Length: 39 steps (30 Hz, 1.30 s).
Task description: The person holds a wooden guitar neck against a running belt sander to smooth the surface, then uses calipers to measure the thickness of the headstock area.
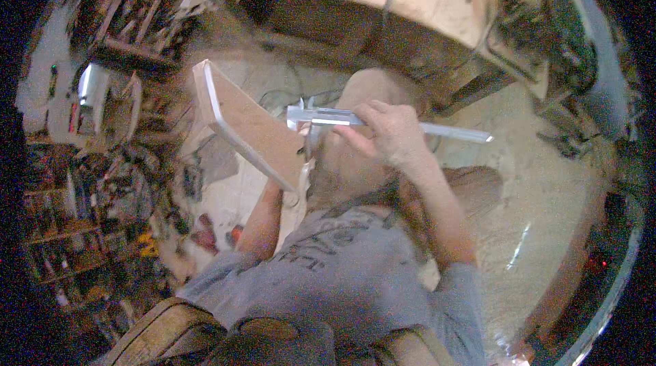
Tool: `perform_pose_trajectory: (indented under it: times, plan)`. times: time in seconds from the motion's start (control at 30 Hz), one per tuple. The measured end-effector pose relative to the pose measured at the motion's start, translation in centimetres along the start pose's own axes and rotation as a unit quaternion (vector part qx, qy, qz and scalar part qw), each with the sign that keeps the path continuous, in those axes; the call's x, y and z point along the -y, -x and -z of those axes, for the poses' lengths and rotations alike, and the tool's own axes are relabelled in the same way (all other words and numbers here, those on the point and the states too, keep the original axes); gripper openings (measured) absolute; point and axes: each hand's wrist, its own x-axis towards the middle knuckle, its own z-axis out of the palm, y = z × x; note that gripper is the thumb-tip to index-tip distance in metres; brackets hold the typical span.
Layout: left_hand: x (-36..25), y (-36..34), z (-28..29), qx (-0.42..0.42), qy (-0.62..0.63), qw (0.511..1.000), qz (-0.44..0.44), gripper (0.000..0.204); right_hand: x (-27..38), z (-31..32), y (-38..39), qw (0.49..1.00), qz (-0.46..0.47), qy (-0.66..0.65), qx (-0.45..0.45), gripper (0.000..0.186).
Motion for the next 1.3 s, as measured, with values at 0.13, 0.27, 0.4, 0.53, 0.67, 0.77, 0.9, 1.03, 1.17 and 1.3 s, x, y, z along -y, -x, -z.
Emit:
perform_pose_trajectory:
  times: [0.13,0.27,0.4,0.53,0.67,0.77,0.9,1.03,1.17,1.3]
  plan:
    - [-15.8,-5.2,4.7,-0.049,-0.018,0.998,-0.02,0.053,-5.2,2.0,-2.4,0.98,-0.144,0.025,-0.133,0.027]
    - [-17.2,-6.2,6.2,-0.146,-0.037,0.988,0.022,0.036,-11.7,5.2,-7.6,0.945,-0.244,0.139,-0.171,0.028]
    - [-19.1,-7.2,7.7,-0.205,-0.103,0.972,0.054,0.033,-14.6,8.5,-12.9,0.925,-0.298,0.14,-0.19,0.034]
    - [-22.1,-8.8,9.0,-0.187,-0.18,0.963,0.067,0.035,-25.1,11.3,-14.4,0.913,-0.322,0.214,-0.127,0.042]
    - [-22.5,-9.4,10.7,-0.187,-0.268,0.943,0.063,0.038,-20.2,9.5,-15.2,0.93,-0.233,0.246,-0.143,0.045]
    - [-22.9,-9.6,12.3,-0.17,-0.315,0.932,0.063,0.036,-5.1,8.7,-13.8,0.972,-0.071,0.072,-0.214,0.038]
    - [-26.7,-10.6,14.6,-0.137,-0.344,0.929,-0.013,0.032,5.7,11.8,-10.8,0.974,0.127,0.14,-0.122,0.048]
    - [-33.1,-11.0,17.1,-0.134,-0.401,0.891,-0.164,0.029,8.7,15.8,-9.9,0.933,0.171,0.311,-0.062,0.048]
    - [-39.7,-12.2,18.6,-0.184,-0.437,0.81,-0.344,0.032,10.7,21.2,-7.9,0.891,0.065,0.449,0.025,0.016]
    - [-45.5,-13.6,19.7,-0.179,-0.427,0.8,-0.382,0.034,13.2,27.4,-2.8,0.861,-0.005,0.504,-0.068,0.017]
